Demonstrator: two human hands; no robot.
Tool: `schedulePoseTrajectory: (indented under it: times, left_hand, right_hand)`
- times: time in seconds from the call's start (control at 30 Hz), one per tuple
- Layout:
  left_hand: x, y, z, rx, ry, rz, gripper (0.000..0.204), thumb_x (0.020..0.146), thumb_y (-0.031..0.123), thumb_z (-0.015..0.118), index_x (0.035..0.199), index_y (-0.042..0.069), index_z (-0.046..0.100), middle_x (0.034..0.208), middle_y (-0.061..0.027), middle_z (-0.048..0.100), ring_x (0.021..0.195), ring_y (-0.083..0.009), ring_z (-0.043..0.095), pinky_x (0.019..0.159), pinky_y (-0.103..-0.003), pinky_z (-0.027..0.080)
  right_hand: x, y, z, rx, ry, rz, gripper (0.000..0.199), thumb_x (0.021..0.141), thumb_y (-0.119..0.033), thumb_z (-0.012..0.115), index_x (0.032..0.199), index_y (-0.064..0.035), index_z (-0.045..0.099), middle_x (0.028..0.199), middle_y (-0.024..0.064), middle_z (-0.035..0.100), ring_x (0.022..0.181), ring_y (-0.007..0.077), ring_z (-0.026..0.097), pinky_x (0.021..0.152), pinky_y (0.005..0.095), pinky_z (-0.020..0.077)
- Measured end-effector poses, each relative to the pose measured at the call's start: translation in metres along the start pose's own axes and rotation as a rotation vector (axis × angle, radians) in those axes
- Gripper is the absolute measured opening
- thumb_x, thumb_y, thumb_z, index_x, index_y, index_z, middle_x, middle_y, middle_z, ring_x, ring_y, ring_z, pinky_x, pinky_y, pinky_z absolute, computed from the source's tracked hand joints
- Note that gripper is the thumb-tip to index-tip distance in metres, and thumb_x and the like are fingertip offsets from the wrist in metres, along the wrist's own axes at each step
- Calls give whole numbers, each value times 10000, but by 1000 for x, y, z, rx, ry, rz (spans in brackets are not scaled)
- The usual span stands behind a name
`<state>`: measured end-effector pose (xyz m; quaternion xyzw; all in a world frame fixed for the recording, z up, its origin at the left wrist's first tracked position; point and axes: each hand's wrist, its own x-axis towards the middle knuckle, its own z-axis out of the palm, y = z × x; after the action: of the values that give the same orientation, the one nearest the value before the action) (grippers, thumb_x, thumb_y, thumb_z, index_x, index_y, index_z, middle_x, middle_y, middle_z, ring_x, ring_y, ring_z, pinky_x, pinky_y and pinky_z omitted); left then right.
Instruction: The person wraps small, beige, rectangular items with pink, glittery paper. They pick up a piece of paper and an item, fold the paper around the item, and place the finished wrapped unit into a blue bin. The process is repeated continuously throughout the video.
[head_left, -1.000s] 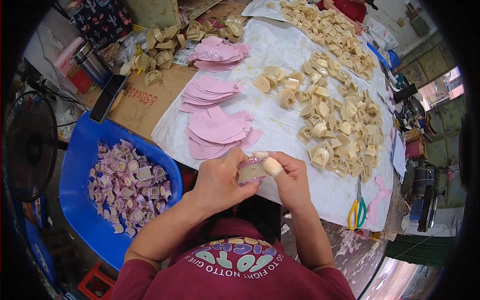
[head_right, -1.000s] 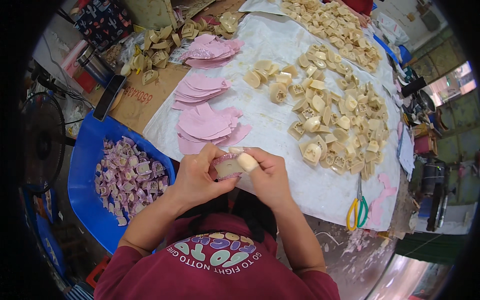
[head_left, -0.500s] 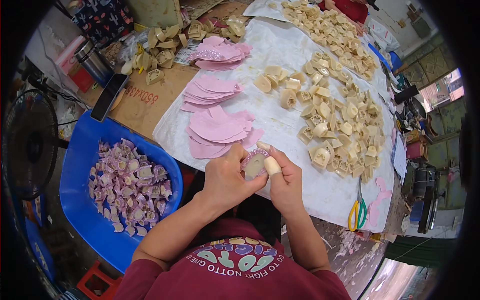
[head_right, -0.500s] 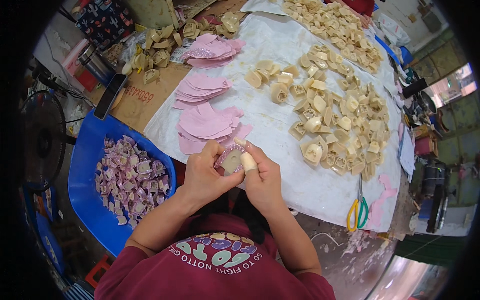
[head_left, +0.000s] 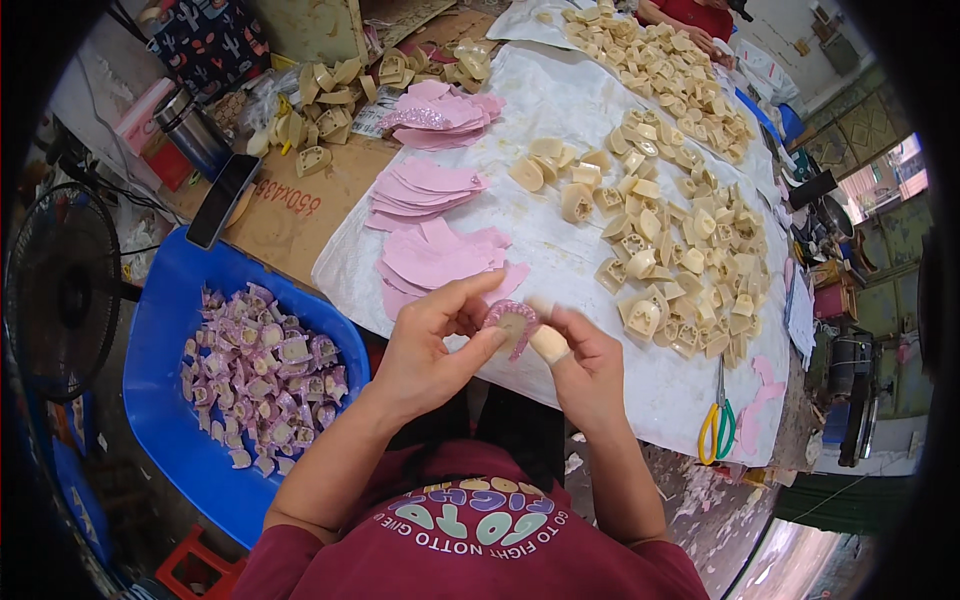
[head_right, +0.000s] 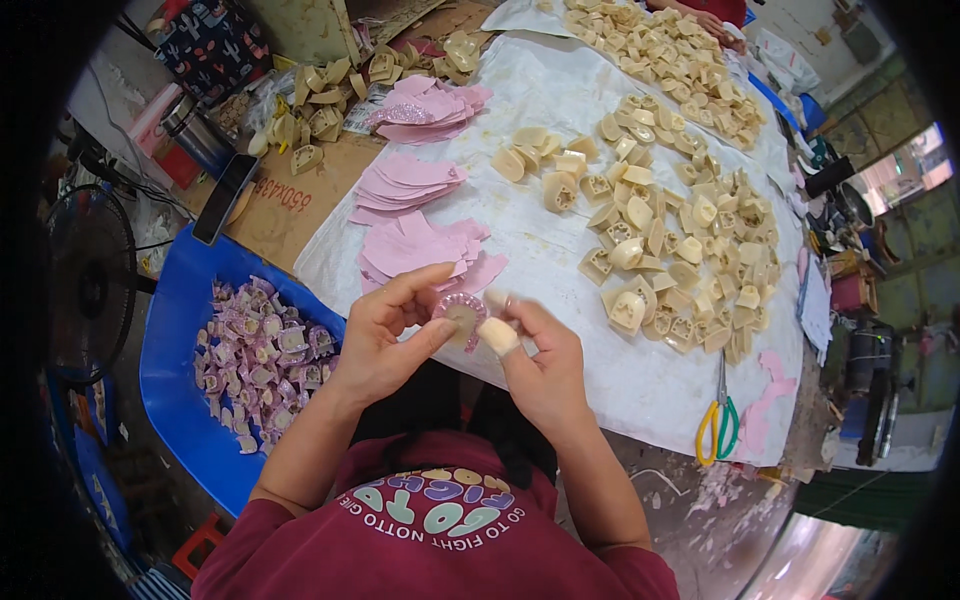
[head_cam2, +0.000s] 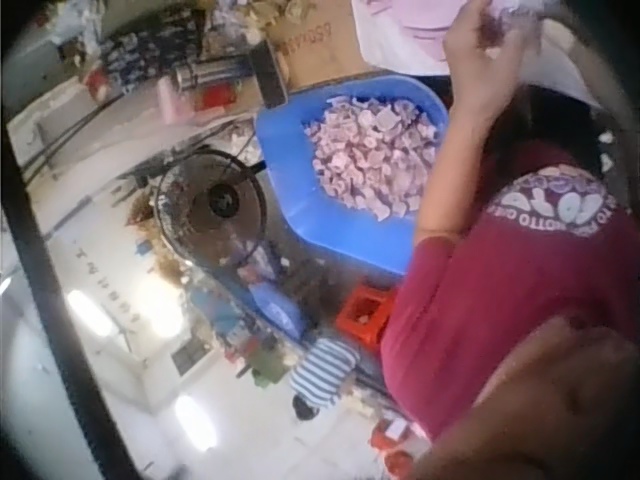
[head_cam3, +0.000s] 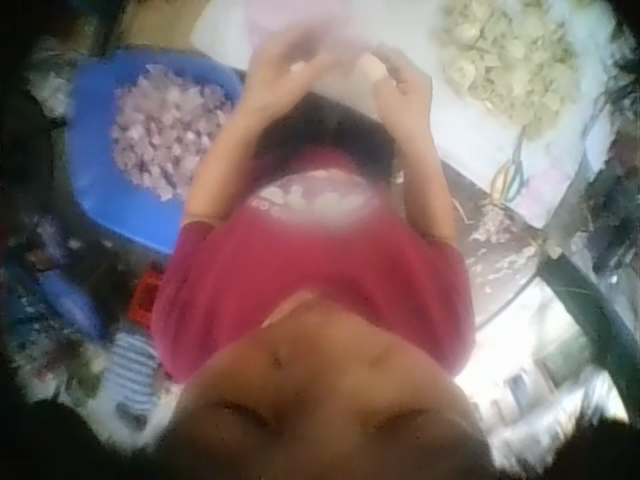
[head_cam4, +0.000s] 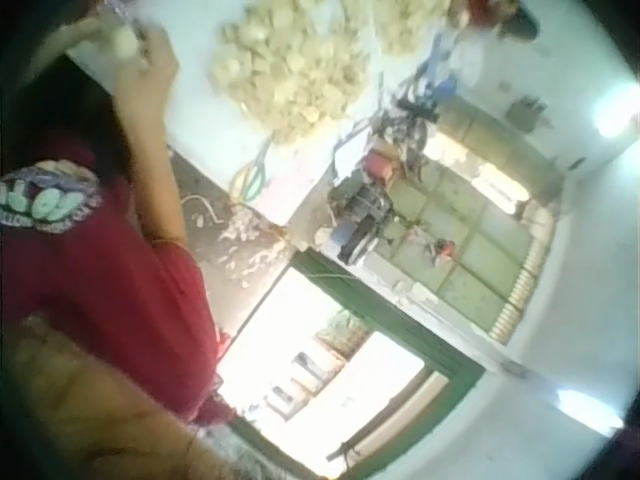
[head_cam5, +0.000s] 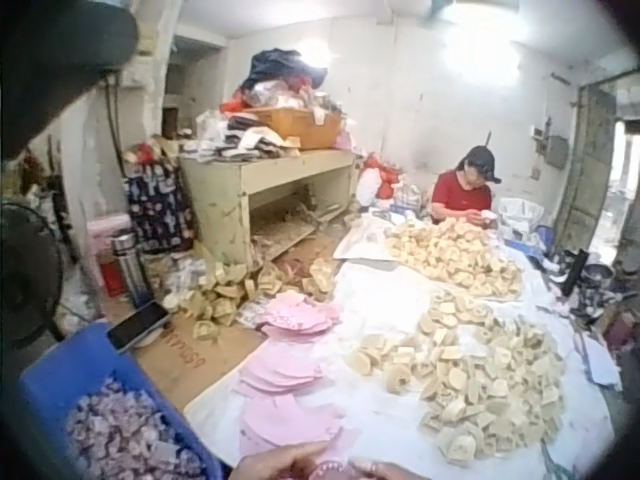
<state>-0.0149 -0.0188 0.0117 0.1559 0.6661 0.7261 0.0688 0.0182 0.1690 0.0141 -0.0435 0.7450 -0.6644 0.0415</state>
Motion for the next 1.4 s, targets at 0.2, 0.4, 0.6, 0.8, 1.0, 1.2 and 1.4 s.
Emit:
schedulePoseTrajectory:
  times: [0.2,0.4,0.6,0.8,1.0,1.2,1.4]
  left_hand:
    - [-4,9,16,92,23,91,446,854,-13,625,1293,5,550,903,-7,546,820,-64,516,726,-226,457]
    - [2,13,5,260,-48,195,251,875,33,590,1114,-34,634,782,-100,593,660,-154,563,585,-304,453]
    - [-9,-1,17,258,21,99,291,866,47,610,1143,-41,594,831,-136,608,725,-207,603,647,-300,477]
    - [6,-4,11,412,-56,490,319,838,82,677,1127,-19,590,940,-134,633,817,-208,621,713,-294,485]
    - [5,1,-4,331,-233,228,249,802,107,723,1000,4,611,845,-109,635,727,-199,613,662,-305,487]
    - [1,6,3,376,-237,172,235,795,142,733,951,7,620,780,-114,621,651,-212,602,572,-313,473]
    - [-3,1,6,482,-204,98,231,807,157,720,936,-5,618,750,-123,617,611,-232,601,539,-317,466]
  right_hand:
    - [-7,-1,14,350,16,217,232,970,-176,517,972,20,641,826,65,673,715,111,613,660,239,485]
    - [-15,7,29,31,142,-65,274,982,-207,497,846,-7,626,703,48,646,611,86,577,565,232,475]
    - [-6,5,13,394,35,315,338,968,-254,493,790,3,620,579,41,581,450,77,509,438,202,421]
    - [7,2,-11,791,-189,487,367,954,-281,491,775,15,613,573,65,570,409,104,499,396,230,426]
    - [7,-3,-19,339,183,56,252,866,-27,624,1109,3,566,949,57,630,888,111,601,864,276,477]
    - [-3,-18,-9,187,-14,21,332,843,2,622,1162,-10,534,979,66,629,907,126,611,846,278,500]
    - [5,-8,1,-96,16,-71,336,834,38,571,1165,-1,527,939,75,639,879,132,632,823,271,513]
